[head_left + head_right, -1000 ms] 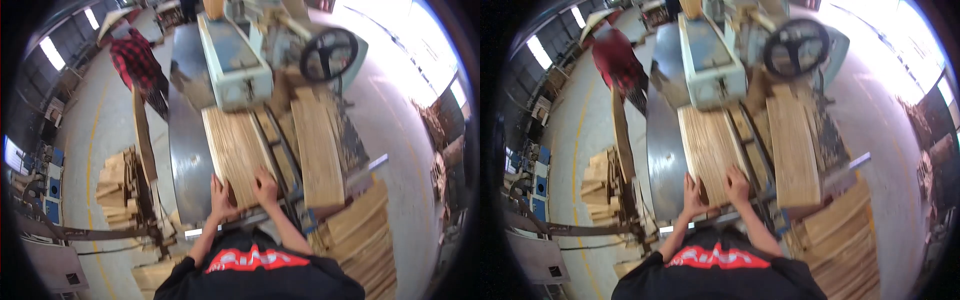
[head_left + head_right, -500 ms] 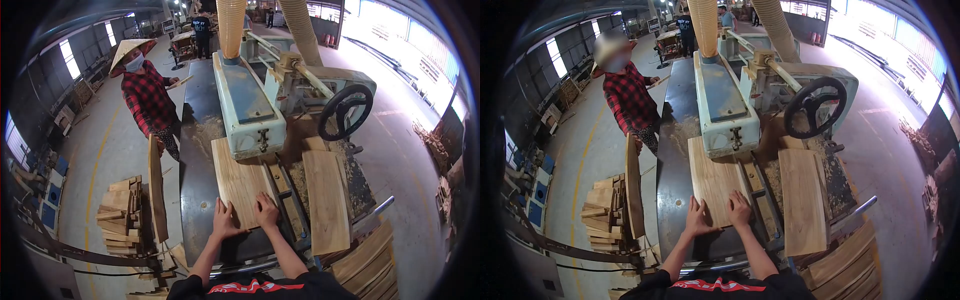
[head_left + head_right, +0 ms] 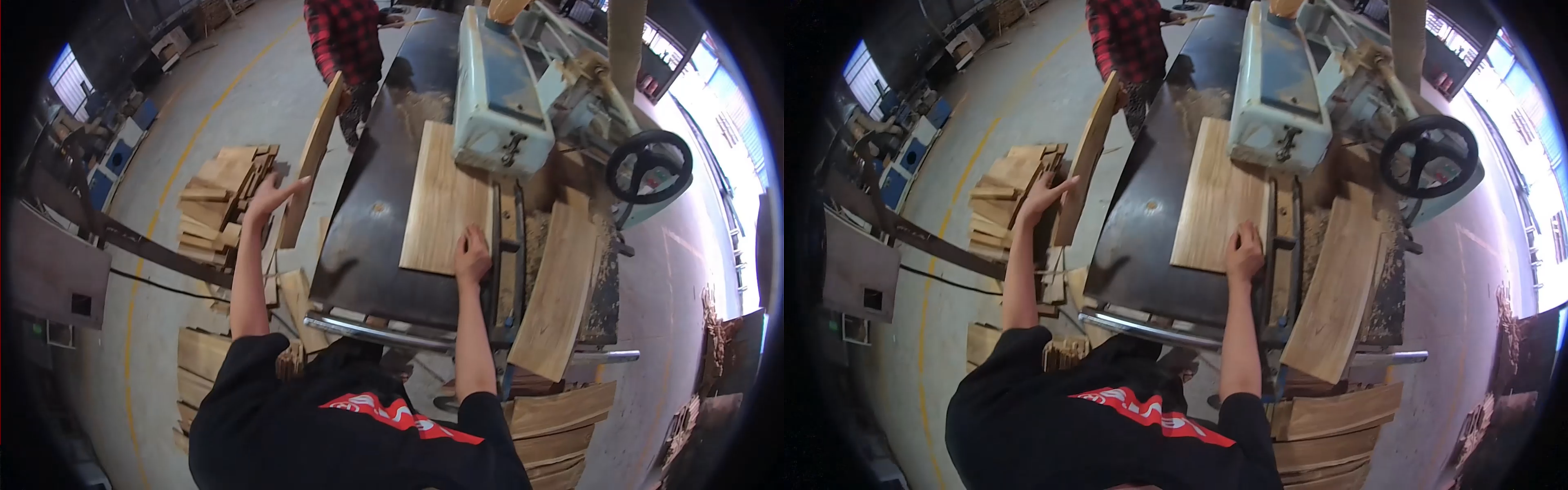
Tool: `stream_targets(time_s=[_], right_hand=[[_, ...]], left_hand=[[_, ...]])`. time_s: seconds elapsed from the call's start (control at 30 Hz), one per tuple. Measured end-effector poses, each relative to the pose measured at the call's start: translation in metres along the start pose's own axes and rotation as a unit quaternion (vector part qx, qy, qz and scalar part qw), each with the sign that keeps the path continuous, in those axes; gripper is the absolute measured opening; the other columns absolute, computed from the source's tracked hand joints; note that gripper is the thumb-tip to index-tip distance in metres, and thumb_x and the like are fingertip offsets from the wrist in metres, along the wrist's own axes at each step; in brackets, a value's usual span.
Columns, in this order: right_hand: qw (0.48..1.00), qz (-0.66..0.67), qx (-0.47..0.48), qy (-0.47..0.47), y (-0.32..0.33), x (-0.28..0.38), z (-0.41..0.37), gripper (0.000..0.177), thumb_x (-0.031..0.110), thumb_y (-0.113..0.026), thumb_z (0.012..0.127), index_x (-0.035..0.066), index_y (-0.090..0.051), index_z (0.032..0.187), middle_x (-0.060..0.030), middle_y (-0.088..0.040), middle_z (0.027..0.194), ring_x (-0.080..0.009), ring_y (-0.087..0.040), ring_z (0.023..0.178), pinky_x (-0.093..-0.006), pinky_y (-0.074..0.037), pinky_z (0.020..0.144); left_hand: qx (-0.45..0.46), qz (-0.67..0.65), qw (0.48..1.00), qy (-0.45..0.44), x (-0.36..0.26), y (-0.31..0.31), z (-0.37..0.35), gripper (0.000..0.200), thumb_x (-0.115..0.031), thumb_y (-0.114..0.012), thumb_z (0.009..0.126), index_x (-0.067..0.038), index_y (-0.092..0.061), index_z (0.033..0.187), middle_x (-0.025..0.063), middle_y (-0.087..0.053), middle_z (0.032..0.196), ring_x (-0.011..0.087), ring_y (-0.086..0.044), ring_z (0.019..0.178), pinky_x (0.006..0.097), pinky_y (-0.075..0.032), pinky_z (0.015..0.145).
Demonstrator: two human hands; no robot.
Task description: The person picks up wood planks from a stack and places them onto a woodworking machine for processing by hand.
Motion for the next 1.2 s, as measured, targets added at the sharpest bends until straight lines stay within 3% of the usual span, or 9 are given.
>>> stream_targets(time_s=[0.07, 0.2, 0.4, 0.6, 0.67, 0.73, 0.97, 1.07, 1.2], right_hand=[[1.000, 0.006, -0.003, -0.011, 0.006, 0.004, -0.003, 0.030, 0.016, -0.070, 0.097, 0.007, -0.073, 0.126, -0.0157, -0.071, 0.137, -0.0344, -0.065, 0.130, -0.0453, -0.055, 0.106], [1.000, -0.007, -0.011, -0.004, 0.009, 0.007, -0.003, 0.030, 0.016, -0.070, 0.097, 0.007, -0.074, 0.125, -0.0148, -0.071, 0.136, -0.0326, -0.065, 0.131, -0.0436, -0.054, 0.107], [1.000, -0.010, -0.004, -0.022, 0.005, 0.006, 0.009, 0.026, 0.017, -0.072, 0.097, 0.010, -0.077, 0.122, -0.0102, -0.074, 0.133, -0.0282, -0.068, 0.128, -0.0401, -0.057, 0.103], [0.998, -0.013, 0.002, -0.057, 0.005, -0.006, 0.005, 0.026, 0.022, -0.072, 0.098, 0.011, -0.078, 0.121, -0.0091, -0.075, 0.131, -0.0293, -0.072, 0.121, -0.0407, -0.059, 0.098], [0.997, -0.012, -0.008, -0.072, -0.002, -0.003, 0.024, 0.023, 0.021, -0.074, 0.097, 0.015, -0.077, 0.118, -0.0099, -0.075, 0.128, -0.0290, -0.072, 0.119, -0.0427, -0.059, 0.096], [0.997, -0.009, -0.004, -0.075, -0.005, -0.006, 0.028, 0.022, 0.022, -0.074, 0.096, 0.014, -0.077, 0.117, -0.0103, -0.075, 0.128, -0.0290, -0.072, 0.119, -0.0432, -0.059, 0.096], [0.994, 0.042, -0.095, 0.013, -0.022, -0.004, 0.058, 0.019, 0.026, -0.076, 0.095, 0.011, -0.080, 0.105, -0.0137, -0.079, 0.111, -0.0325, -0.076, 0.104, -0.0424, -0.060, 0.088], [0.996, 0.071, -0.030, -0.033, -0.022, 0.004, 0.074, 0.020, 0.028, -0.076, 0.095, 0.008, -0.080, 0.099, -0.0150, -0.080, 0.102, -0.0339, -0.077, 0.092, -0.0432, -0.060, 0.081], [0.983, 0.181, 0.001, -0.040, -0.039, -0.027, 0.096, 0.026, 0.031, -0.076, 0.097, 0.007, -0.082, 0.103, -0.0156, -0.079, 0.091, -0.0268, -0.077, 0.082, -0.0379, -0.057, 0.074]], left_hand=[[0.169, -0.164, 0.972, 0.021, 0.009, -0.044, -0.012, 0.096, -0.063, -0.082, 0.085, 0.004, -0.053, 0.147, 0.0163, -0.066, 0.133, 0.0246, -0.062, 0.124, 0.0358, -0.050, 0.104], [0.150, -0.312, 0.936, 0.068, 0.045, -0.077, -0.010, 0.090, -0.057, -0.085, 0.086, -0.004, -0.052, 0.151, 0.0116, -0.064, 0.136, 0.0221, -0.062, 0.123, 0.0394, -0.051, 0.102], [0.157, -0.336, 0.922, 0.111, 0.087, -0.097, 0.002, 0.090, -0.064, -0.078, 0.088, -0.010, -0.052, 0.155, 0.0066, -0.062, 0.142, 0.0210, -0.057, 0.130, 0.0414, -0.047, 0.105], [0.255, -0.388, 0.882, 0.075, 0.126, -0.138, 0.022, 0.080, -0.070, -0.068, 0.092, -0.014, -0.059, 0.149, 0.0038, -0.065, 0.138, 0.0207, -0.055, 0.133, 0.0428, -0.040, 0.109], [0.165, -0.334, 0.927, 0.032, 0.123, -0.139, 0.028, 0.074, -0.068, -0.068, 0.092, -0.010, -0.067, 0.137, 0.0070, -0.068, 0.133, 0.0235, -0.056, 0.133, 0.0510, -0.038, 0.109], [0.163, -0.296, 0.941, 0.015, 0.105, -0.141, 0.028, 0.072, -0.068, -0.069, 0.090, -0.009, -0.069, 0.130, 0.0086, -0.069, 0.126, 0.0250, -0.061, 0.126, 0.0521, -0.043, 0.103], [0.079, -0.364, 0.927, 0.047, 0.014, -0.104, -0.059, 0.066, -0.069, -0.069, 0.086, -0.008, -0.067, 0.112, 0.0076, -0.066, 0.102, 0.0204, -0.067, 0.100, 0.0355, -0.053, 0.076], [0.157, -0.481, 0.850, 0.148, 0.000, -0.113, -0.122, 0.070, -0.072, -0.069, 0.083, -0.009, -0.066, 0.115, 0.0061, -0.067, 0.097, 0.0177, -0.067, 0.075, 0.0300, -0.055, 0.060], [0.209, -0.581, 0.772, 0.151, -0.003, -0.135, -0.181, 0.074, -0.071, -0.066, 0.084, -0.006, -0.065, 0.121, 0.0104, -0.070, 0.098, 0.0217, -0.068, 0.070, 0.0330, -0.058, 0.059]])
Point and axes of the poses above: each hand's wrist, its own z-axis towards the middle knuckle, its own y-axis out of the back of the hand, x = y × z, the point moved 9 cm from there along z, towards the middle knuckle
